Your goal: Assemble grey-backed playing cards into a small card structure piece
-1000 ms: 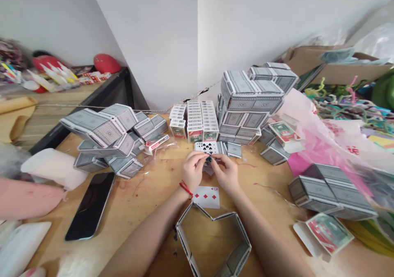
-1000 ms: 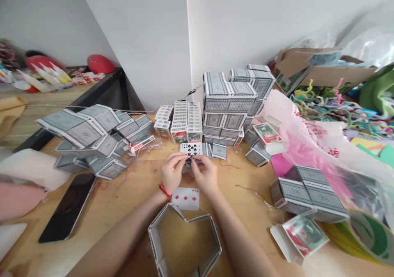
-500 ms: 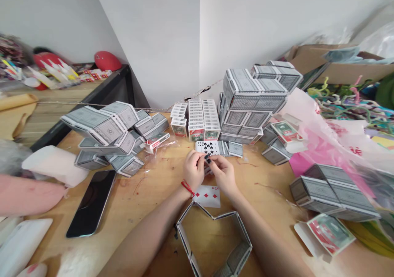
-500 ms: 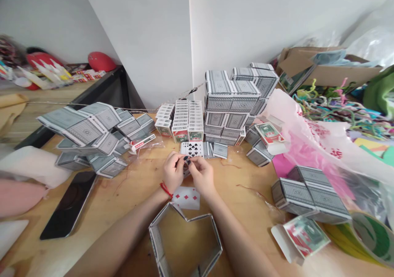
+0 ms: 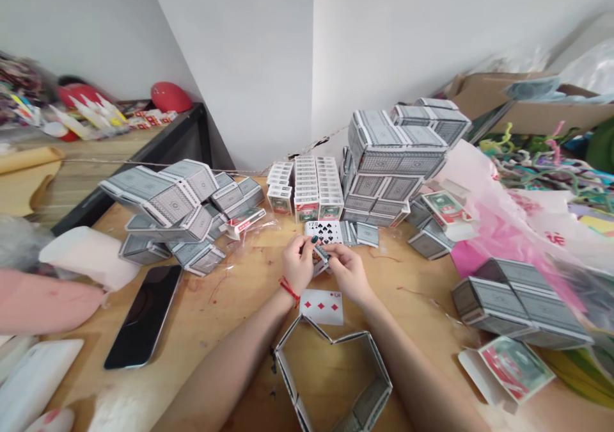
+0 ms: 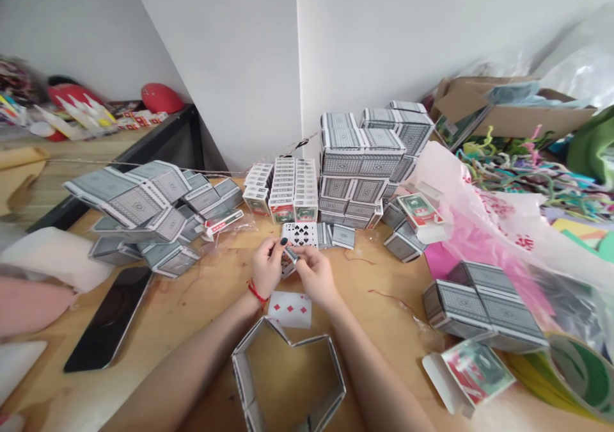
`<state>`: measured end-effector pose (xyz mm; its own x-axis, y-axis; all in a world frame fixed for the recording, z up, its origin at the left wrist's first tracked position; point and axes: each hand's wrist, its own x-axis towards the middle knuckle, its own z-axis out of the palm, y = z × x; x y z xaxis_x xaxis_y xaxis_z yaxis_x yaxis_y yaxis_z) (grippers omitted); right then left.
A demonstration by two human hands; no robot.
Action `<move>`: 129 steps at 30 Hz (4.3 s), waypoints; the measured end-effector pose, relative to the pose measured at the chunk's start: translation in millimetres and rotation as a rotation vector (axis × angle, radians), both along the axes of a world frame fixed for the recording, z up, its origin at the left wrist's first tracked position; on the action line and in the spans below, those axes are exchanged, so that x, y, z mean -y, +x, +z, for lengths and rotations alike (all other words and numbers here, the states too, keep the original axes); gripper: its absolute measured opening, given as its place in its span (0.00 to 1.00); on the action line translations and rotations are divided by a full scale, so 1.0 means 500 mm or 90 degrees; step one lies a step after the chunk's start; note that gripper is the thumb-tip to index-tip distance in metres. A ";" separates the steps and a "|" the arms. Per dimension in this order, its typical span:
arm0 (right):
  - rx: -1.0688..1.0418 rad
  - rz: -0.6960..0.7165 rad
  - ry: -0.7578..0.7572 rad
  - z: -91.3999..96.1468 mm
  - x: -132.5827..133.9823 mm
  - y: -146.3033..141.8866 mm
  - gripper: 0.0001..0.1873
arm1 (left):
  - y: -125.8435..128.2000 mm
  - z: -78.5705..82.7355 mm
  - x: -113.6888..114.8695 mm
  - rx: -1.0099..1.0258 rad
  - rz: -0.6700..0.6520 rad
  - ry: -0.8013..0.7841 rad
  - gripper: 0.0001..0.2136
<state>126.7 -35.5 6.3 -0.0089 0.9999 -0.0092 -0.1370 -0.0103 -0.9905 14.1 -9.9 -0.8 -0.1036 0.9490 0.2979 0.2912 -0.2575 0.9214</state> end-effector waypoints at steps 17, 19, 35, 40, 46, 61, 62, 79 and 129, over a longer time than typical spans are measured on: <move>0.102 -0.159 0.071 -0.013 -0.011 0.013 0.12 | 0.000 -0.010 -0.007 -0.043 -0.016 0.115 0.07; 0.152 -0.213 0.098 -0.017 -0.014 0.022 0.12 | 0.002 -0.015 -0.005 -0.064 -0.029 0.132 0.12; 0.309 -0.289 0.161 -0.022 -0.007 0.022 0.09 | 0.010 -0.035 0.002 -0.336 0.033 0.232 0.16; 0.309 -0.285 0.156 -0.022 -0.013 0.032 0.09 | 0.002 -0.019 0.002 -0.224 -0.015 0.191 0.13; 0.359 -0.248 0.203 -0.017 -0.009 0.027 0.09 | -0.001 0.001 0.001 -0.138 -0.112 0.171 0.07; 0.488 -0.290 0.308 -0.023 -0.012 0.049 0.12 | -0.002 -0.007 0.001 -0.194 -0.158 0.216 0.11; 0.490 -0.289 0.311 -0.023 -0.013 0.050 0.12 | -0.001 -0.007 0.001 -0.198 -0.151 0.215 0.11; 0.409 -0.248 0.245 -0.020 -0.012 0.044 0.09 | -0.002 0.000 0.008 -0.173 -0.093 0.192 0.07; 0.262 -0.222 0.107 -0.027 -0.012 0.019 0.14 | -0.008 -0.015 -0.012 -0.049 -0.073 0.084 0.11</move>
